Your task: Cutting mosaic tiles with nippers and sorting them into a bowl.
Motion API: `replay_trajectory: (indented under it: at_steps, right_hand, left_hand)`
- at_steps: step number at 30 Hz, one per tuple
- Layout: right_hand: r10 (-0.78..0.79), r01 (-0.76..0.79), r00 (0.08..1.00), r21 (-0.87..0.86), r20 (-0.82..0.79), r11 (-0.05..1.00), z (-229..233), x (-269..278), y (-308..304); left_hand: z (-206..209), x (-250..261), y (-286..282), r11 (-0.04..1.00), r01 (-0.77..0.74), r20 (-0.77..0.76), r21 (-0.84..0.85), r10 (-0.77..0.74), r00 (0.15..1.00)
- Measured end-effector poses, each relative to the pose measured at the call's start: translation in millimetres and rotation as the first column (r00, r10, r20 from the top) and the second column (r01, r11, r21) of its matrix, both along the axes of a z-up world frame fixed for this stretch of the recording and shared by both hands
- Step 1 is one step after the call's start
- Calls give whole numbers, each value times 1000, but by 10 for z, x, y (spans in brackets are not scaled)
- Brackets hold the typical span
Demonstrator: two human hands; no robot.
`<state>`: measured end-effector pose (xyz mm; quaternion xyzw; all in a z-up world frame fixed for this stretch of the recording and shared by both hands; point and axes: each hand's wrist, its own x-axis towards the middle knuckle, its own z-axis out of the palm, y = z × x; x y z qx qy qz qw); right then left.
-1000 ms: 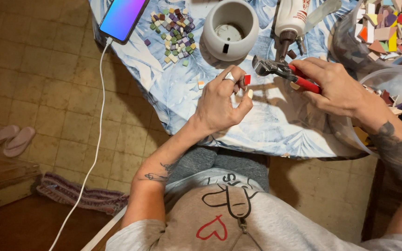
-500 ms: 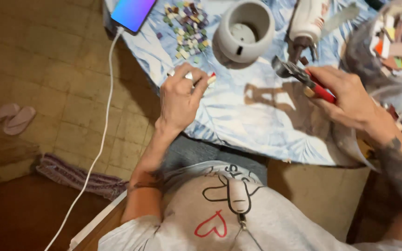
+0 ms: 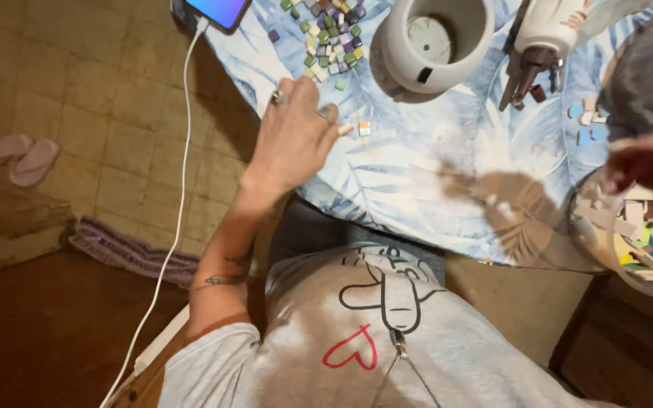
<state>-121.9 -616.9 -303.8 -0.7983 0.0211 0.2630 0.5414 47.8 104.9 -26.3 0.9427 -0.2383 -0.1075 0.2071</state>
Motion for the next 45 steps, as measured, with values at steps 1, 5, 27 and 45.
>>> replay_trajectory:
  at_steps: [1, 5, 27, 45]
  right_hand:
    - [4, -4, 1000, 1, -3, 1000, 65, -92, -147]
    - [-176, 157, 956, 98, 235, 983, 925, -526, 625]
    - [-497, -162, 673, 765, 548, 624, 3245, -522, 4258]
    - [-554, -318, 649, 848, 521, 425, 3182, -425, 3920]
  left_hand:
    - [-77, -10, 73, 1000, -4, -3, 1, 4, 1000]
    - [-257, -124, 314, 970, 5, 437, -244, 105, 893]
    - [-353, -948, -1838, 427, 597, 53, -679, -783, 620]
    - [413, -109, -2850, 553, 818, 729, -157, -494, 473]
